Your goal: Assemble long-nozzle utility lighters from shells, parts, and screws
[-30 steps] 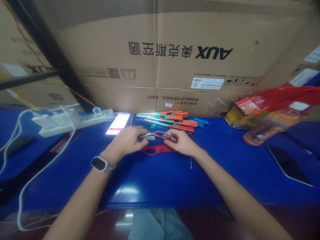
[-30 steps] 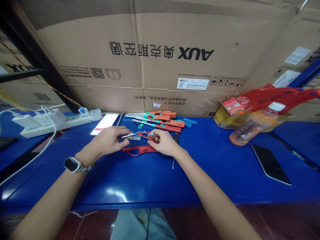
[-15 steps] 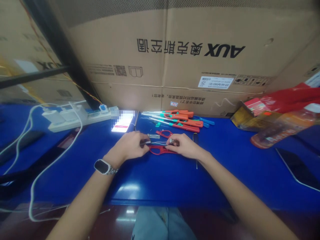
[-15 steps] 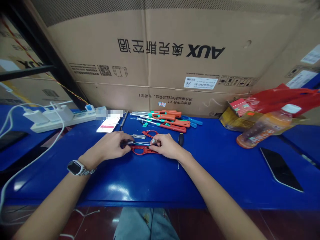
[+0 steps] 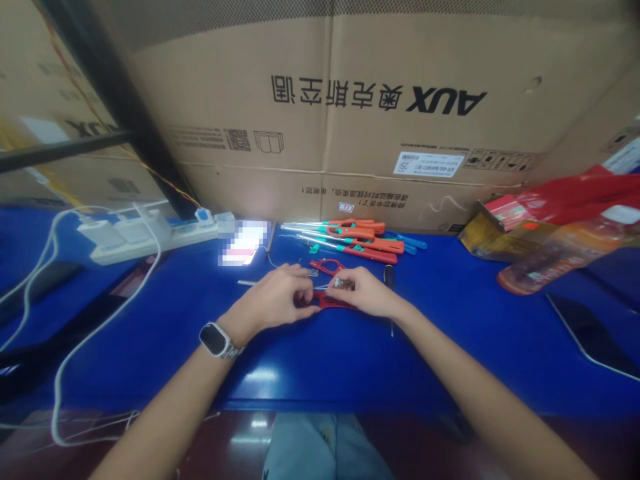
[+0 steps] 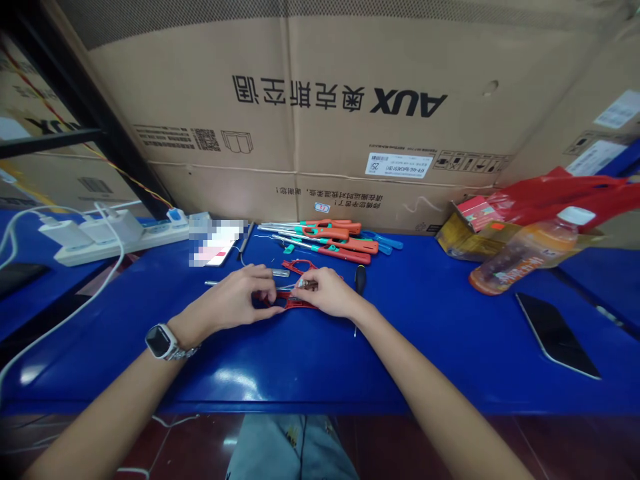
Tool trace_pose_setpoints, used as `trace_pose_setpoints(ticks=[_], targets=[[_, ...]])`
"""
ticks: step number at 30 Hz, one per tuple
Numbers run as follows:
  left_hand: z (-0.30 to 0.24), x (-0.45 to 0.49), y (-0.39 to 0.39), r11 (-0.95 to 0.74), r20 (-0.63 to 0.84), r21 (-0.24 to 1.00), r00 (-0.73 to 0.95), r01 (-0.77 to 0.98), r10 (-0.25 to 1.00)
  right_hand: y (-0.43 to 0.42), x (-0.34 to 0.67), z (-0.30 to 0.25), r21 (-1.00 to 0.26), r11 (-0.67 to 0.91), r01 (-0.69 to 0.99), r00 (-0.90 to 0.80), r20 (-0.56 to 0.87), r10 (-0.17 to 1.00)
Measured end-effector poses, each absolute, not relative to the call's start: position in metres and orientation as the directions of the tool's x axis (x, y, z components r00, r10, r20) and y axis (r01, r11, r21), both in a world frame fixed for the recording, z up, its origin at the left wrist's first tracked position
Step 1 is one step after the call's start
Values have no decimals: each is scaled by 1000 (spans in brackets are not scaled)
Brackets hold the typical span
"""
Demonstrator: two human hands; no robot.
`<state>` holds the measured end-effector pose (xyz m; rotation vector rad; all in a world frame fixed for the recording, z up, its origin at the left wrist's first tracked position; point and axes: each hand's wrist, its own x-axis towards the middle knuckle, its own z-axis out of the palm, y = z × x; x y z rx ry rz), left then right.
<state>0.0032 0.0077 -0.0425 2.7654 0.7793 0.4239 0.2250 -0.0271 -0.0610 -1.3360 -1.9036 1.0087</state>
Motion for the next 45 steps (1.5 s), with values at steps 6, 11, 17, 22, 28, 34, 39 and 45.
trace_pose_setpoints(ticks=[6,11,17,22,28,34,39,45], targets=[[-41,9,4,-881,270,169,839,443,473,-28,217,-63,-848,187,496,-308,29,951],[-42,11,4,-896,256,73,860,437,441,-28,216,-60,-846,176,503,-324,5,946],[-45,8,5,-894,236,110,863,433,447,-28,222,-54,-839,219,498,-283,82,956],[-45,9,5,-887,220,122,859,445,462,-33,227,-54,-742,318,591,-307,158,938],[-46,10,4,-882,207,110,858,458,470,-43,223,-65,-507,361,783,-307,189,933],[-46,13,3,-880,208,100,855,464,474,-45,222,-71,-531,371,762,-317,195,928],[-46,13,3,-865,181,152,846,479,501,-47,223,-71,-515,403,757,-351,199,915],[-49,12,5,-855,157,235,850,463,503,-51,222,-70,-444,424,790,-375,198,906]])
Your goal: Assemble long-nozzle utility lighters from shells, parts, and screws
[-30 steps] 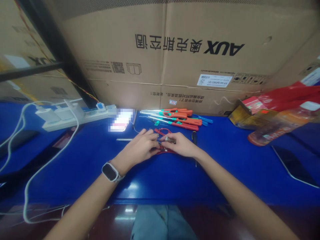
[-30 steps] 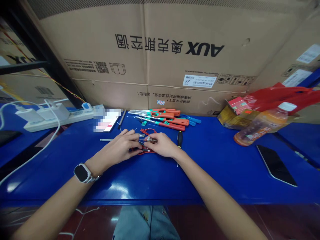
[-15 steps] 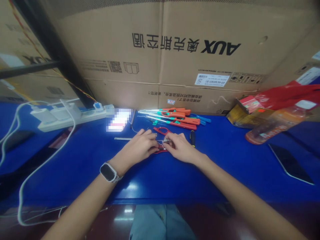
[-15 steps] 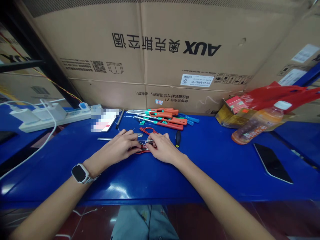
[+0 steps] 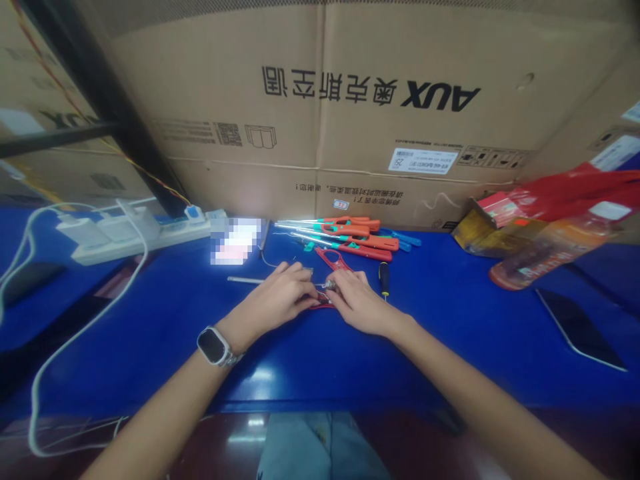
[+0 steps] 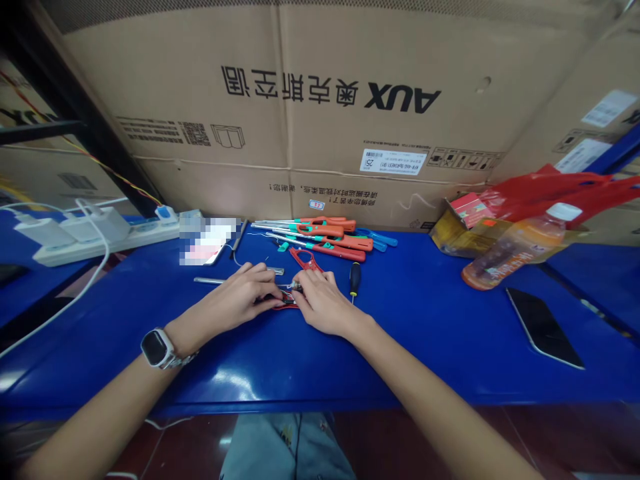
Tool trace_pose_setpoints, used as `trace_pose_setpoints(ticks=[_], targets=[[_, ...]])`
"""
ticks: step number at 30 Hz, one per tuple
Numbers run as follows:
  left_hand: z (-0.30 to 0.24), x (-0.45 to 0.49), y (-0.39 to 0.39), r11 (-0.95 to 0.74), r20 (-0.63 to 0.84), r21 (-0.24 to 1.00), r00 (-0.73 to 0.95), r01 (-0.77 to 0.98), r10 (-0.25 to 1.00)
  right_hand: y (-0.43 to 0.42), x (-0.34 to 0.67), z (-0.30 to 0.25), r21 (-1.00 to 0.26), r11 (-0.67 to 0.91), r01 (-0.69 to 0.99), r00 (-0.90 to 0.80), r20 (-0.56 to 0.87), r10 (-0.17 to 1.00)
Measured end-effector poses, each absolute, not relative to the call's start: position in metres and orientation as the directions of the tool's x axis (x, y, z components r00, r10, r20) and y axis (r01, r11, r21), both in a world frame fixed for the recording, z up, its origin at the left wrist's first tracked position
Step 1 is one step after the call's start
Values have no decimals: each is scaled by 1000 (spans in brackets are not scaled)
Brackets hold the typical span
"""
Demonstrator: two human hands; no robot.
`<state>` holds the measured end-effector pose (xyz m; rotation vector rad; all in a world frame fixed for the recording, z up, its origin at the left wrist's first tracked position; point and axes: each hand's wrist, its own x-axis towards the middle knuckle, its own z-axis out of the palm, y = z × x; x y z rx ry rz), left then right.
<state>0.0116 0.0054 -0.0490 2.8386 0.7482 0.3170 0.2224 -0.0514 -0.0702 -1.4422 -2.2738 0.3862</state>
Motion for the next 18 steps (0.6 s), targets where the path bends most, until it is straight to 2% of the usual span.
trace_pose_setpoints(ticks=[9,15,18], targets=[[-50,11,6,-854,163,233,848,464,505,-54,220,-72,-307,441,843,-391,213,895],[-48,11,4,-869,172,229,860,439,480,-54,220,-72,-277,455,846,-407,215,888],[-45,12,-1,-883,182,181,868,432,462,-55,220,-71,-284,443,850,-396,208,894]])
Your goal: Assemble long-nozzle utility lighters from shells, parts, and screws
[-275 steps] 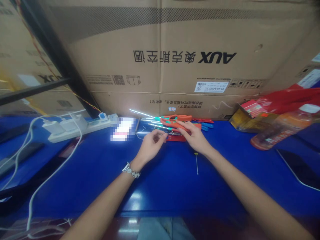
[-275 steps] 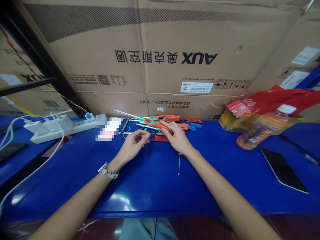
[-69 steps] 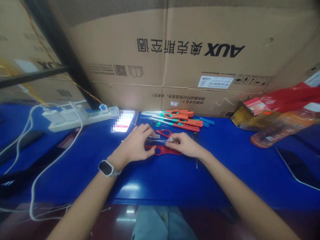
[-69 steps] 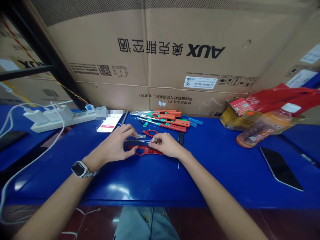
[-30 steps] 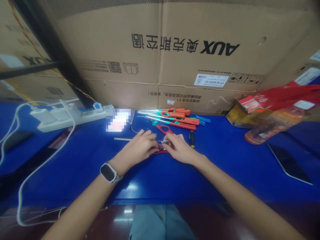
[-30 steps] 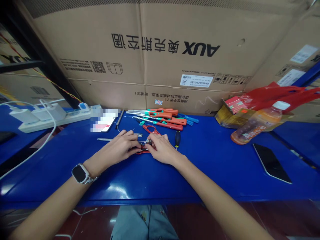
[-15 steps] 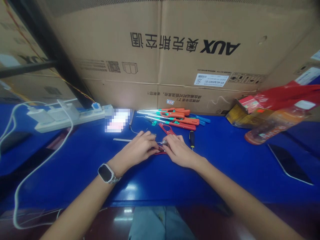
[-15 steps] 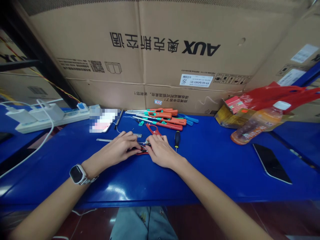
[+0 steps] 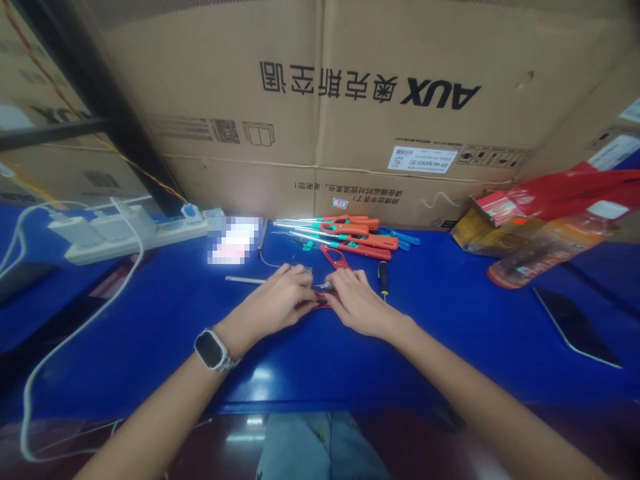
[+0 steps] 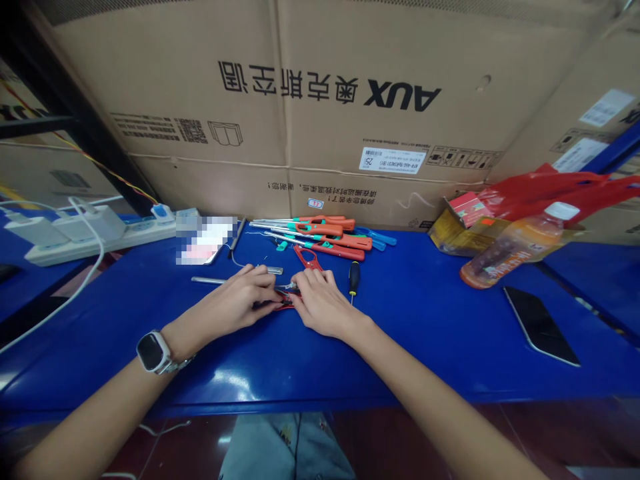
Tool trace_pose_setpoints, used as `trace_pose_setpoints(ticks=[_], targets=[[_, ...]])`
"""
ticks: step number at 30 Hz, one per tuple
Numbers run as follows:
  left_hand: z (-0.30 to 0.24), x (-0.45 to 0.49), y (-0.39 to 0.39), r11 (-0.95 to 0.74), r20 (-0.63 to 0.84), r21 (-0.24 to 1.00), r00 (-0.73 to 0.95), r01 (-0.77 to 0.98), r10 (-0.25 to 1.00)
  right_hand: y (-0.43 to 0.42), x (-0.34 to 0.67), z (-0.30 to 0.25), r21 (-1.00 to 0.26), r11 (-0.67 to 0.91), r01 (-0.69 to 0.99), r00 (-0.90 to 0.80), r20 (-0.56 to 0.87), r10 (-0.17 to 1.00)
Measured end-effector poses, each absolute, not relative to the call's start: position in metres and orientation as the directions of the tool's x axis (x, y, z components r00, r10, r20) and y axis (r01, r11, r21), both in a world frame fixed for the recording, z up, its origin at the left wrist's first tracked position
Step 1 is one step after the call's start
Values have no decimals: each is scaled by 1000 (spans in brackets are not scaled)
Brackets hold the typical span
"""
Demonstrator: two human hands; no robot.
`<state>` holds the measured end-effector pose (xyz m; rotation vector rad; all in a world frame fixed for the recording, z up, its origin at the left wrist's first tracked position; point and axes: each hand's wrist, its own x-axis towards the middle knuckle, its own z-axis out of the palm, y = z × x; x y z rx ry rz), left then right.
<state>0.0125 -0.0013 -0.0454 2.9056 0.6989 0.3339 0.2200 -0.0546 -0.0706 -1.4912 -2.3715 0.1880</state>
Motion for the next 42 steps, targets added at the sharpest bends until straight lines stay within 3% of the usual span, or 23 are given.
trace_pose_setpoints(ticks=[4,8,19,25,33,42], targets=[[-48,14,-10,-916,284,50,874,398,395,-55,220,-70,-304,427,852,-377,209,902],[-55,17,-16,-933,348,0,875,361,338,-53,221,-73,-358,428,830,-371,219,902],[-61,26,-15,-891,299,-29,855,452,424,-49,232,-61,-517,348,782,-234,274,933],[-65,27,-16,-888,339,-60,846,456,411,-53,233,-62,-432,409,804,-279,334,901],[-67,29,-16,-869,356,-103,833,484,422,-56,235,-66,-398,379,835,-282,281,917],[-64,29,-17,-871,358,-86,831,484,426,-59,238,-52,-223,442,869,-397,217,892]])
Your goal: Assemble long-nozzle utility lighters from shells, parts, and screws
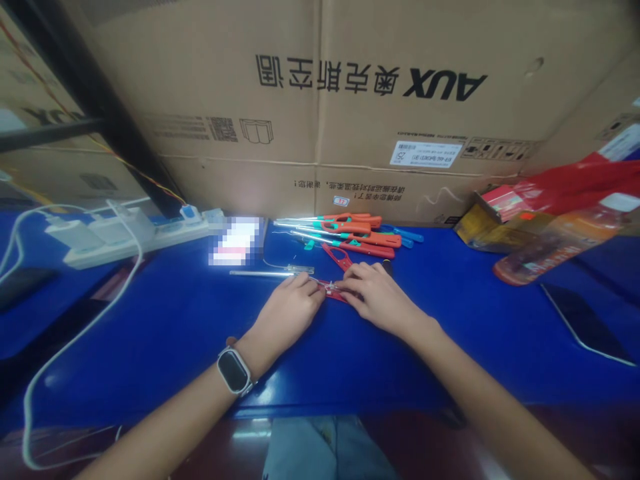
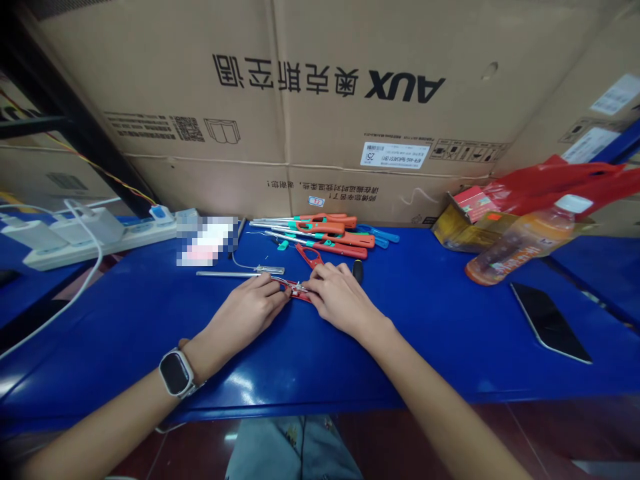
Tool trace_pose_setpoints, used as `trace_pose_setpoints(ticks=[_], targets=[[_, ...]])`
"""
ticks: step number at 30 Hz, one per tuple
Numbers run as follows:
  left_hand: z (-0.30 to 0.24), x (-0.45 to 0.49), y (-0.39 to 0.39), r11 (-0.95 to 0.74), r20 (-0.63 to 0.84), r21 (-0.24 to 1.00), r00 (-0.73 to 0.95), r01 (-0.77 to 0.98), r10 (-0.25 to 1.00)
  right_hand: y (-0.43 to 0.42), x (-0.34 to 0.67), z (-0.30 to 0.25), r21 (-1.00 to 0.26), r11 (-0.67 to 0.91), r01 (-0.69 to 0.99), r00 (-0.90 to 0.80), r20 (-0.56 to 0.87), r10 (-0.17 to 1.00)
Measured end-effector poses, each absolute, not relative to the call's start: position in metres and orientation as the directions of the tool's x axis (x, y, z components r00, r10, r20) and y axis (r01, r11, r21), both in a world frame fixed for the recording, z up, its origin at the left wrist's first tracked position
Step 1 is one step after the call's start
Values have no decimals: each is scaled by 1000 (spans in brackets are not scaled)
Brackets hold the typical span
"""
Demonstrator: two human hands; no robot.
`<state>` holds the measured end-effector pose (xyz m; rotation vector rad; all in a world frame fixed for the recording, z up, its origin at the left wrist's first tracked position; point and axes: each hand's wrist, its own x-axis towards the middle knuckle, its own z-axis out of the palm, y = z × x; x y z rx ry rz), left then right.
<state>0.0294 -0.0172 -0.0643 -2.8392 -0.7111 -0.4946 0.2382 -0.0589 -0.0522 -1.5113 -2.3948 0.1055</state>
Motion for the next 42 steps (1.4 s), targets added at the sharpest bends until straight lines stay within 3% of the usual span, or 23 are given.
trace_pose_setpoints(ticks=[11,21,28,35,42], targets=[[-65,28,-16,-870,334,-22,823,493,459,-62,233,-48,-122,439,890,-416,175,892],[-66,23,-10,-831,381,188,741,524,554,-60,234,-56,-155,413,897,-379,207,902],[-58,15,-1,-793,419,217,679,569,602,-66,232,-50,-43,424,905,-408,203,890],[-56,-7,19,-747,241,251,708,615,664,-60,238,-59,-35,449,893,-426,255,868],[-61,-14,29,-710,235,335,675,619,699,-54,243,-62,-72,454,888,-422,264,867]])
